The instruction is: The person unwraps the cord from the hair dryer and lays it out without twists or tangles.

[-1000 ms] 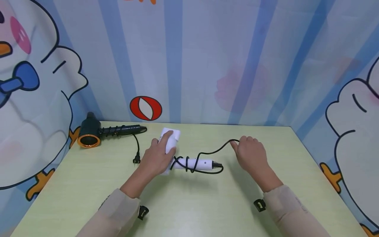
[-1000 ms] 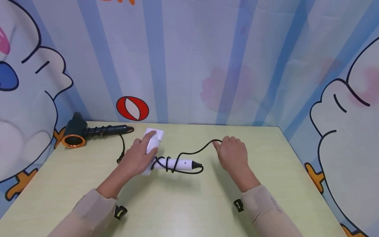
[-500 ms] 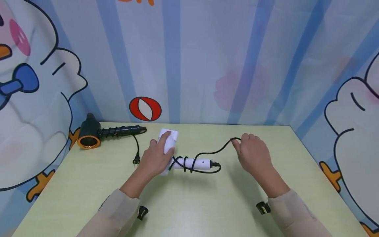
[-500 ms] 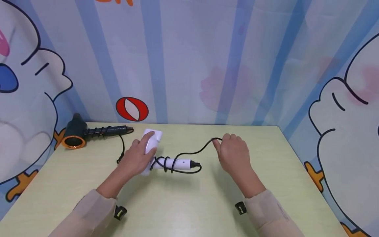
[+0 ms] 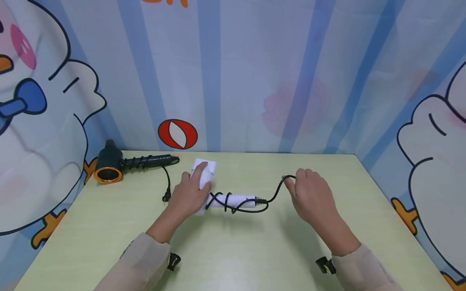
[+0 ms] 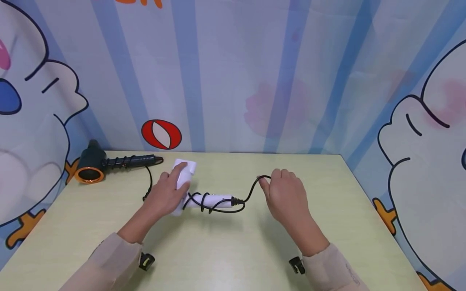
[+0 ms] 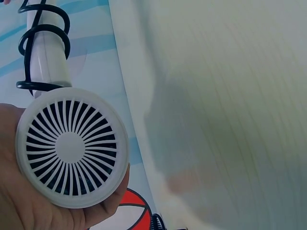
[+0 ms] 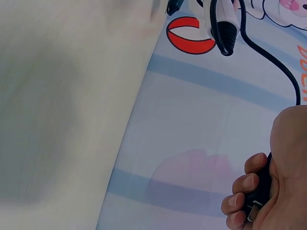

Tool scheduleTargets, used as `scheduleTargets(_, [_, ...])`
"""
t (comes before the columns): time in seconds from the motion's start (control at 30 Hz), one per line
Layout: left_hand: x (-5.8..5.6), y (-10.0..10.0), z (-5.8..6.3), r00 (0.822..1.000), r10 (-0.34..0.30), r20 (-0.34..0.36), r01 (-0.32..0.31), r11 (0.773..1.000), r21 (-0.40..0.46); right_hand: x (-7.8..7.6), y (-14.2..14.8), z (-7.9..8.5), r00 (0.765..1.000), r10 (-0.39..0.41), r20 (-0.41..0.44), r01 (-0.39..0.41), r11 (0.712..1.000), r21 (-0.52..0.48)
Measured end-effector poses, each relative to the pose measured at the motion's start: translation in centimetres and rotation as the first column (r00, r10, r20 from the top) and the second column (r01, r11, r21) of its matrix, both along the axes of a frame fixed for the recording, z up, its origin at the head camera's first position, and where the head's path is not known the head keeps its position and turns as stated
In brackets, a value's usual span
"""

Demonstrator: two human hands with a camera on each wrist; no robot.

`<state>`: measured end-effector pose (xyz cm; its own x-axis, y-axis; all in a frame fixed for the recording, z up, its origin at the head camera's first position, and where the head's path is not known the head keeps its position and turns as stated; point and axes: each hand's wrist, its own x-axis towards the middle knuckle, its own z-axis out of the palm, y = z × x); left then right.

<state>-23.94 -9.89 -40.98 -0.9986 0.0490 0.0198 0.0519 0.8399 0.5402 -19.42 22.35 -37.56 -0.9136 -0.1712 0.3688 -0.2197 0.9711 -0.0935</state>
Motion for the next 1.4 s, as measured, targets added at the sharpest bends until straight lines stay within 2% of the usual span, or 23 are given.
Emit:
scheduleTargets(0.3, [-0.2, -0.3, -0.2, 1.0, -0.003, -0.006, 0.003, 1.0, 0.003, 1.2, -0.4, -0.2, 1.0, 0.021, 0.012, -0.021, 1.0, 0.012])
scheduleTargets(0.53, [-0.3, -0.5, -0.3, 1.0, -0.007, -0.007, 0.007, 1.0, -0.002, 1.7, -0.5, -0.3, 0.999, 0.04, -0.012, -0.04, 0.999, 0.023])
scheduleTargets(0.83, [-0.4, -0.6, -0.4, 1.0, -0.003, -0.003, 0.003, 1.0, -0.008, 2.3, -0.6, -0.7, 0.999, 0.032, 0.016, -0.032, 0.998, 0.047])
scheduleTargets(1.17, [-0.5, -0.6, -0.4, 1.0, 0.005, 0.007, -0.005, 1.0, -0.013, 2.6, -0.4, -1.6, 0.997, 0.053, -0.061, -0.045, 0.991, 0.122])
scheduleTargets(1.4, [-0.5, -0.7, -0.1, 1.0, 0.005, 0.007, -0.005, 1.0, -0.016, 3.3, -0.6, -1.7, 0.998, 0.061, -0.019, -0.057, 0.989, 0.135])
